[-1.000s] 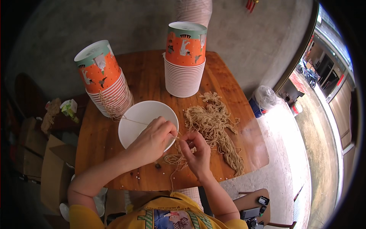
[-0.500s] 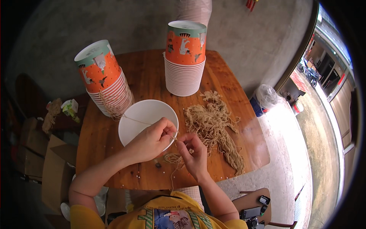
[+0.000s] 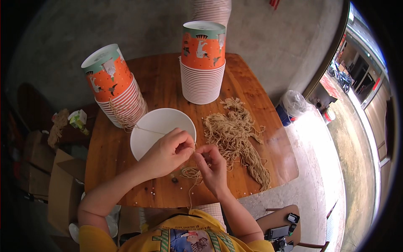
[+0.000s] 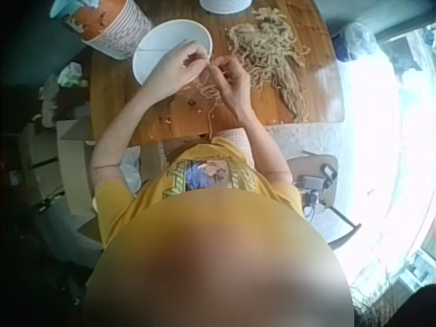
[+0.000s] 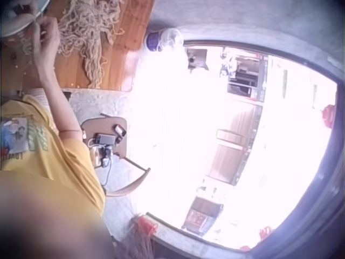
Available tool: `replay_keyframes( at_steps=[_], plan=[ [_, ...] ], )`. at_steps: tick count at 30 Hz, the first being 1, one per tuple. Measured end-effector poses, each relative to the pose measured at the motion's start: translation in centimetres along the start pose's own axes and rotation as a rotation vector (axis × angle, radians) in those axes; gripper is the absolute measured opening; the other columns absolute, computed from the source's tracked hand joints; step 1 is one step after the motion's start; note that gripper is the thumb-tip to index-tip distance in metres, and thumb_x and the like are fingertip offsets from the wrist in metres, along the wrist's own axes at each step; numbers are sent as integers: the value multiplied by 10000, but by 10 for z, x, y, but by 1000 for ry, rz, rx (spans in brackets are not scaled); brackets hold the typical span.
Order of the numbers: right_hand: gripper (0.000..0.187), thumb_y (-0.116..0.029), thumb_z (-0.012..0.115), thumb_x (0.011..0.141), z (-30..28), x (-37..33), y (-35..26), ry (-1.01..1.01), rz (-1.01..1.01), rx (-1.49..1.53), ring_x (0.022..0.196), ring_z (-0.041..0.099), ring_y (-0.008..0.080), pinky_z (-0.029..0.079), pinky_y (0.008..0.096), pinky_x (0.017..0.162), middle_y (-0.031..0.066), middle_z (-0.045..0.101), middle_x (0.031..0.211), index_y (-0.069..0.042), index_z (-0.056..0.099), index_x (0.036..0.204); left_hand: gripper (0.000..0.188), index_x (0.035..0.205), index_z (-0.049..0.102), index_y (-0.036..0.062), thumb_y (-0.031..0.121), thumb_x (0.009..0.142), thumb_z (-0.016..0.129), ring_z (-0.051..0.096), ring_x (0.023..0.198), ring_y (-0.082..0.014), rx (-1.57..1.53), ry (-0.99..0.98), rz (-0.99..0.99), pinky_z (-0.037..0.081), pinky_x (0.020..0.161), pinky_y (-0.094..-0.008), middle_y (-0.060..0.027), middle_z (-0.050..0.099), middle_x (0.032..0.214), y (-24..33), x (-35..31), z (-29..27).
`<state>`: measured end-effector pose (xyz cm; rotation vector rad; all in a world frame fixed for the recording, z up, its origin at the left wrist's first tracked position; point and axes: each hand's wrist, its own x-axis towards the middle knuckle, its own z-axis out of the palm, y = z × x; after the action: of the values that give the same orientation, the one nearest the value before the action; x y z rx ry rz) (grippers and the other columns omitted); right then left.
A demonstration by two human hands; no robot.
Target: The recorder is threading a thin string through pre-punched holes in paper cups to bundle or decorate them.
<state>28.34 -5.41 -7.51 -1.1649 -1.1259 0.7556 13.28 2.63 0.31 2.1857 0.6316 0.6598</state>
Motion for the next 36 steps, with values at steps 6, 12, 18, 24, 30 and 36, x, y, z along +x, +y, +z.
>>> replay_keyframes(
  at_steps=[6,12,18,24,30,36],
  plan=[
    [99,-90,636,911,2,0,2,-7,-2,-8,669,577,85,483,237,599,37,616,795,-23,574,950,75,894,556,35,95,907,600,541,800,-99,-175,-10,-107,473,748,-273,-18,512,882,-2,2,1],
    [74,-47,610,898,7,1,-4,-27,-63,-127,628,507,58,420,222,548,12,556,740,-37,536,900,62,885,576,30,88,896,594,530,821,-80,-364,-34,-293,458,764,-254,-10,544,894,0,3,0],
    [85,-16,601,882,18,2,-5,24,-307,-300,594,454,32,375,207,519,-15,516,694,-41,524,857,69,865,576,21,81,889,600,513,806,-71,-354,60,-248,445,770,-247,-1,533,883,0,-3,-4],
    [104,-3,631,867,17,-7,7,17,-162,-182,607,483,46,411,203,547,-4,547,758,-47,536,872,158,922,540,38,131,856,649,548,861,-200,155,34,-39,454,787,-319,-59,543,886,14,-19,-16],
    [200,1,679,794,9,-32,3,-70,-285,-272,661,567,212,480,302,573,71,578,823,-56,561,944,206,915,551,68,95,774,698,534,949,-289,536,11,13,430,851,-398,-91,552,952,14,-62,-29],
    [317,52,691,703,27,-39,-9,-255,-645,-497,751,590,259,505,350,675,67,628,940,-58,590,983,310,1029,527,59,31,766,690,491,1052,-334,732,473,-40,423,882,-415,-123,474,1098,1,-80,-20]
  ],
)
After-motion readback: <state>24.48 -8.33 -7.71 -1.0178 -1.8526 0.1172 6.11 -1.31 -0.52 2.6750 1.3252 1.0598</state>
